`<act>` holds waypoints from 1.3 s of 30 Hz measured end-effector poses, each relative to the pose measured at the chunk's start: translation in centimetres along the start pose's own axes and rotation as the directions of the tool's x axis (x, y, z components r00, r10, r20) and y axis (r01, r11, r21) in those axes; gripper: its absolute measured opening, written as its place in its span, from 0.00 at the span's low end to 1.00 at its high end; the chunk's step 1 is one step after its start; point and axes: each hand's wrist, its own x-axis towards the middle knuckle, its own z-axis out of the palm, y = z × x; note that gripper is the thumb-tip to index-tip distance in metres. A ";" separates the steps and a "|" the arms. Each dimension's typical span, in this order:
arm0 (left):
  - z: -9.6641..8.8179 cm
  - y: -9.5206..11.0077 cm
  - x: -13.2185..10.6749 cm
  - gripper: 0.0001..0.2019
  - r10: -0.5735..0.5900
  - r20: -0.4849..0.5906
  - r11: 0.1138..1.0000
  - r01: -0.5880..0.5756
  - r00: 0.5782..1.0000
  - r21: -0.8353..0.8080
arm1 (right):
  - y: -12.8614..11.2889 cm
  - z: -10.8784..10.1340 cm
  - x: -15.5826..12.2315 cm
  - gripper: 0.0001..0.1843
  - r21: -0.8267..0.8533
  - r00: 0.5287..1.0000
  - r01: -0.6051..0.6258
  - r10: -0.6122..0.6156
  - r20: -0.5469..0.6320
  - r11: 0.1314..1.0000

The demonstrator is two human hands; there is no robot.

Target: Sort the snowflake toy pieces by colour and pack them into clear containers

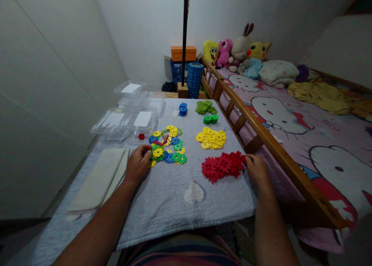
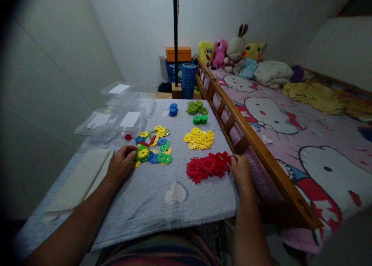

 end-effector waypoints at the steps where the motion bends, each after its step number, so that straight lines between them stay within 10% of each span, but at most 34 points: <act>1: 0.0 0.0 0.0 0.17 -0.001 -0.002 1.000 0.001 1.000 -0.001 | 0.1 -0.1 0.1 0.23 0.007 1.000 -0.008 0.008 -0.008 1.000; 8: -0.2 0.6 -0.1 0.17 0.006 -0.005 1.000 -0.006 1.000 -0.005 | -1.5 -2.1 0.6 0.24 0.095 0.987 -0.033 0.047 -0.154 0.995; 14: 0.0 -0.1 0.0 0.17 0.034 -0.041 0.995 -0.037 0.999 -0.089 | -11.1 -2.4 -0.5 0.19 0.255 0.964 0.229 -0.182 -0.194 0.939; 20: 0.3 -0.9 0.2 0.14 0.052 -0.058 0.992 -0.058 0.997 -0.116 | -22.2 2.9 -3.1 0.13 0.281 0.799 0.518 -0.574 0.178 0.808; 25: 0.2 -0.5 0.0 0.12 0.040 -0.049 0.987 -0.046 0.998 -0.152 | -27.8 8.5 -3.0 0.14 0.113 0.653 0.624 -0.595 0.469 0.773; 39: -0.1 0.5 -0.3 0.14 -0.009 -0.060 1.000 0.007 0.998 -0.022 | -33.0 14.9 -1.4 0.16 0.007 0.673 0.658 -0.592 0.443 0.753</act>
